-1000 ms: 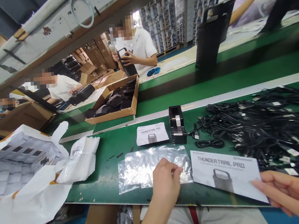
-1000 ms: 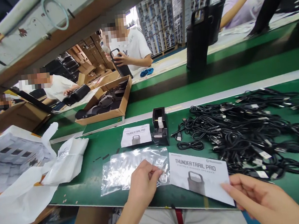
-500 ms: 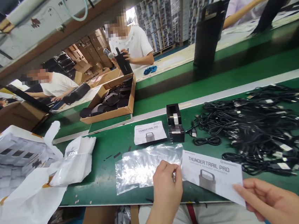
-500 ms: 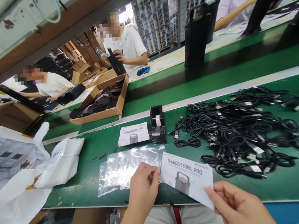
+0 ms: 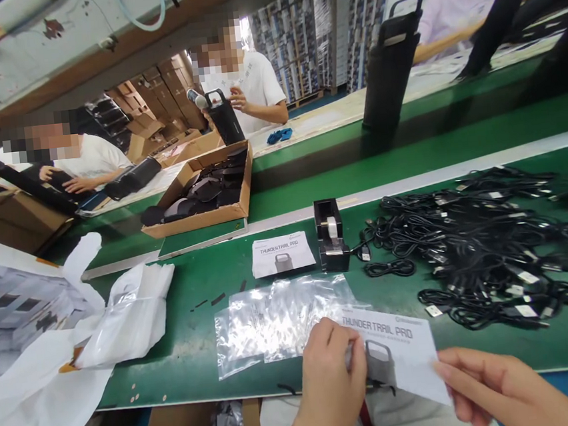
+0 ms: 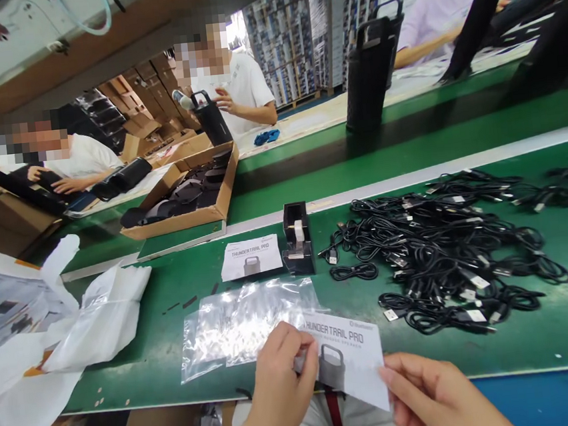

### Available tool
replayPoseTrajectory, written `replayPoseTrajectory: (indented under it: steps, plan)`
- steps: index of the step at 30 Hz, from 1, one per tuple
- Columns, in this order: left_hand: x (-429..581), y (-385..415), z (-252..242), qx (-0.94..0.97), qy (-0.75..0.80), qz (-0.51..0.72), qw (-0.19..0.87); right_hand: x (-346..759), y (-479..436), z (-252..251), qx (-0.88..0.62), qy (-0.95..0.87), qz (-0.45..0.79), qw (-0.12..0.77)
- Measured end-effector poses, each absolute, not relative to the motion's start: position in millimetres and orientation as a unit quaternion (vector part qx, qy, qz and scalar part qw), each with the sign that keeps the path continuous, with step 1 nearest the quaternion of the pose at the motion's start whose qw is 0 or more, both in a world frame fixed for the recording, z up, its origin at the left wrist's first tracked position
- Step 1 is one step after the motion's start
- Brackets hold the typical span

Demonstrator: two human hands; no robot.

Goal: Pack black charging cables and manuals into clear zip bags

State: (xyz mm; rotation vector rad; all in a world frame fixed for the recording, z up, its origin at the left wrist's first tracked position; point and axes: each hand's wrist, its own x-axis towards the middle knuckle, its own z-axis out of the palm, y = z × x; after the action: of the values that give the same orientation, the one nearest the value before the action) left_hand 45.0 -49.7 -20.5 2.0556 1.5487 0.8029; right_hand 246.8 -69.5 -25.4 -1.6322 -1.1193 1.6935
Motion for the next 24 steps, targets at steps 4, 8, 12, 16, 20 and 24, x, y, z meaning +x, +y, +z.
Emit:
replayPoseTrajectory:
  steps: [4, 8, 12, 16, 20, 24]
  plan:
    - [42, -52, -8, 0.734, 0.54, 0.317, 0.263, 225, -49, -20, -0.536, -0.44, 0.67, 0.264]
    - [38, -51, 6, 0.725, 0.517, 0.343, 0.299, 183, -27, -13, -0.527, -0.538, 0.607, 0.254]
    - [30, -45, 9, 0.706, 0.545, 0.333, 0.307, 173, -5, -4, -0.528, -0.677, 0.444, 0.256]
    - [22, -38, 0, 0.692, 0.604, 0.279, 0.28, 214, 20, 0, -0.619, -0.774, -0.025, 0.13]
    - [22, -34, -9, 0.699, 0.625, 0.241, 0.25, 245, 24, -2, -0.583, -0.805, -0.039, 0.105]
    - [27, -34, -9, 0.695, 0.627, 0.24, 0.257, 231, 3, -1, -0.543, -0.785, 0.224, 0.194]
